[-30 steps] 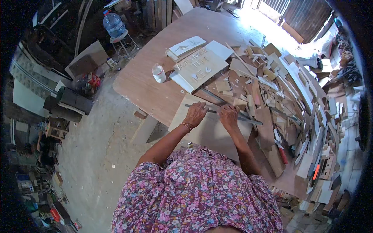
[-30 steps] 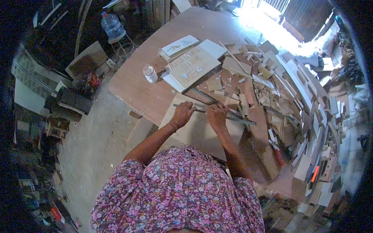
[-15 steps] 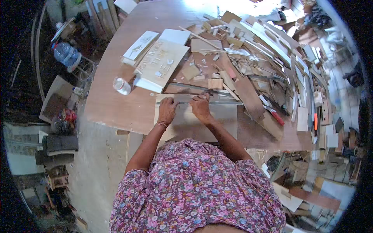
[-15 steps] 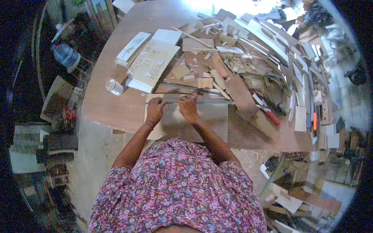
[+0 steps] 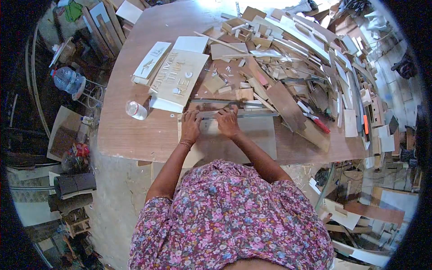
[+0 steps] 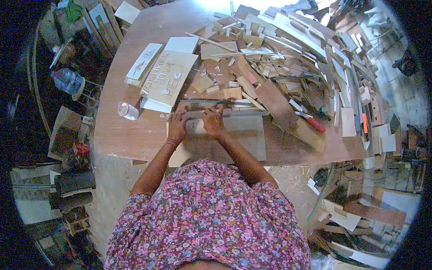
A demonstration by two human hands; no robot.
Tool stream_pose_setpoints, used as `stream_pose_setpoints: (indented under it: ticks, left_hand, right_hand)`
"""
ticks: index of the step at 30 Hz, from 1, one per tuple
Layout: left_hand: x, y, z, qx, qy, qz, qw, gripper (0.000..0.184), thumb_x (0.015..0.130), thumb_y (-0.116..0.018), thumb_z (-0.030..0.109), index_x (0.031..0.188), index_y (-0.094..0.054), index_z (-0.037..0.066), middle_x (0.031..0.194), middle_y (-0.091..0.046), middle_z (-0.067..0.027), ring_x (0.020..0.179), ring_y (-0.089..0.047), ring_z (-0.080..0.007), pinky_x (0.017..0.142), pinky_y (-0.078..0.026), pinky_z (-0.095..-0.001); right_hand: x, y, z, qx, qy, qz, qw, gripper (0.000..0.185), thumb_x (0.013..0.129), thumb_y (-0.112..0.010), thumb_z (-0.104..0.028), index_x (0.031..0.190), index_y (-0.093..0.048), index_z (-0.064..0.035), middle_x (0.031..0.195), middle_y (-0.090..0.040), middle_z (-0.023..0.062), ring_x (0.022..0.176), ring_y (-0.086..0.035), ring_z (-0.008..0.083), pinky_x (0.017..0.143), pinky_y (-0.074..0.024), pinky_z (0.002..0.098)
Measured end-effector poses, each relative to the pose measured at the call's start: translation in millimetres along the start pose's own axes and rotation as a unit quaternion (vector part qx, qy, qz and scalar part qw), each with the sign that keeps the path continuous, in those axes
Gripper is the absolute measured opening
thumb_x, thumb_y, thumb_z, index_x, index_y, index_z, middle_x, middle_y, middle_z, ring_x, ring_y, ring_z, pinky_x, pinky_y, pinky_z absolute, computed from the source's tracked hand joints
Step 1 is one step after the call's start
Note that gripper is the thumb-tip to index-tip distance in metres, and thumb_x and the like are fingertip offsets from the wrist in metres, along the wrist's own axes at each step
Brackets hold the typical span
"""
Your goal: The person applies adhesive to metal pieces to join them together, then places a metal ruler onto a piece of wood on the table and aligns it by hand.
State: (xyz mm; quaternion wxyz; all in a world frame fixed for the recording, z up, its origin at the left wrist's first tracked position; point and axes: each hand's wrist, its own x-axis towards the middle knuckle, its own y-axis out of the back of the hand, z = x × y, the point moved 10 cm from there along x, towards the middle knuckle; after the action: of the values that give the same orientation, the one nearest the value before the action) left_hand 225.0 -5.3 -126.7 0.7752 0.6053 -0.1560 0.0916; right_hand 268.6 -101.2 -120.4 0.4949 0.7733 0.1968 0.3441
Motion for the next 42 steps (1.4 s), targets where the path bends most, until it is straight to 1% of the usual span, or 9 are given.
stream_pose_setpoints:
  ticks: [6, 11, 18, 22, 27, 29, 31, 36, 42]
  left_hand:
    - [12, -30, 2, 0.004, -0.032, -0.049, 0.998, 0.024, 0.074, -0.044, 0.010, 0.096, -0.051, 0.006, 0.111, -0.047, -0.0099, 0.105, -0.043, -0.0233, 0.091, -0.026, -0.0408]
    - [18, -36, 5, -0.023, 0.000, -0.091, 0.996, 0.025, 0.072, -0.039, 0.009, 0.094, -0.049, 0.005, 0.098, -0.053, -0.0124, 0.091, -0.051, -0.0265, 0.087, -0.027, -0.0396]
    - [7, -37, 6, 0.006, 0.020, -0.122, 0.992, 0.019, 0.073, -0.044, 0.014, 0.090, -0.050, 0.010, 0.082, -0.055, -0.0095, 0.085, -0.053, -0.0242, 0.082, -0.029, -0.0434]
    - [-14, -43, 3, -0.017, 0.060, -0.170, 0.983, 0.021, 0.072, -0.045, 0.015, 0.092, -0.050, 0.011, 0.086, -0.055, -0.0094, 0.087, -0.053, -0.0230, 0.082, -0.027, -0.0439]
    - [-21, -24, 7, -0.014, 0.039, -0.074, 0.996, 0.027, 0.073, -0.047, 0.014, 0.099, -0.048, 0.009, 0.094, -0.054, -0.0095, 0.093, -0.050, -0.0230, 0.085, -0.025, -0.0461]
    - [-24, 2, 4, -0.024, 0.057, 0.003, 0.998, 0.026, 0.073, -0.048, 0.014, 0.098, -0.049, 0.008, 0.094, -0.054, -0.0102, 0.095, -0.049, -0.0230, 0.086, -0.025, -0.0464]
    - [-33, 21, -4, -0.036, 0.070, 0.081, 0.994, 0.026, 0.072, -0.050, 0.014, 0.097, -0.049, 0.006, 0.095, -0.053, -0.0109, 0.097, -0.047, -0.0230, 0.087, -0.024, -0.0468]
    - [-84, 29, -87, -0.078, 0.369, 0.113, 0.919, 0.029, 0.070, -0.056, 0.013, 0.097, -0.051, 0.004, 0.094, -0.051, -0.0162, 0.090, -0.045, -0.0303, 0.077, -0.036, -0.0387]
    - [-109, 1, -125, -0.222, 0.479, 0.160, 0.834, 0.015, 0.069, -0.059, 0.013, 0.077, -0.061, 0.001, 0.073, -0.058, -0.0165, 0.072, -0.054, -0.0306, 0.066, -0.042, -0.0370]
  right_hand:
    - [-1, -13, 18, 0.000, 0.006, 0.002, 1.000, 0.018, 0.064, -0.052, -0.005, 0.078, -0.061, -0.0125, 0.085, -0.055, 0.0068, 0.089, -0.050, 0.0201, 0.087, -0.0190, 0.0447]
    - [0, -27, 29, 0.023, -0.033, -0.143, 0.989, 0.029, 0.060, -0.054, -0.014, 0.089, -0.056, -0.0092, 0.093, -0.054, 0.0114, 0.092, -0.051, 0.0264, 0.088, -0.0188, 0.0510]
    - [-9, -35, 20, -0.059, -0.008, -0.167, 0.984, 0.042, 0.061, -0.056, -0.027, 0.099, -0.054, -0.0090, 0.090, -0.055, 0.0103, 0.086, -0.053, 0.0266, 0.087, -0.0211, 0.0514]
    - [-16, -13, -1, 0.007, -0.014, -0.112, 0.994, 0.015, 0.062, -0.050, -0.011, 0.075, -0.058, -0.0072, 0.077, -0.056, 0.0114, 0.077, -0.054, 0.0280, 0.079, -0.0272, 0.0484]
    - [-17, -26, 1, -0.059, -0.021, -0.146, 0.987, 0.013, 0.064, -0.050, -0.008, 0.074, -0.058, -0.0093, 0.077, -0.057, 0.0089, 0.079, -0.053, 0.0260, 0.079, -0.0272, 0.0465]
    - [-11, 5, -9, -0.009, -0.010, -0.014, 1.000, 0.012, 0.066, -0.053, -0.010, 0.076, -0.059, -0.0114, 0.077, -0.057, 0.0056, 0.083, -0.051, 0.0245, 0.082, -0.0254, 0.0457]
    - [-10, 1, -14, -0.019, -0.001, -0.018, 1.000, 0.012, 0.065, -0.055, -0.010, 0.076, -0.059, -0.0119, 0.077, -0.057, 0.0047, 0.084, -0.050, 0.0239, 0.084, -0.0246, 0.0458]
    - [-10, -18, -21, -0.028, 0.001, -0.039, 0.999, 0.012, 0.064, -0.058, -0.008, 0.076, -0.060, -0.0123, 0.077, -0.057, 0.0039, 0.084, -0.050, 0.0227, 0.085, -0.0233, 0.0472]
    - [-5, -28, -21, 0.002, -0.010, -0.069, 0.998, 0.016, 0.067, -0.050, -0.008, 0.079, -0.061, -0.0117, 0.083, -0.059, 0.0056, 0.085, -0.053, 0.0222, 0.089, -0.0196, 0.0501]
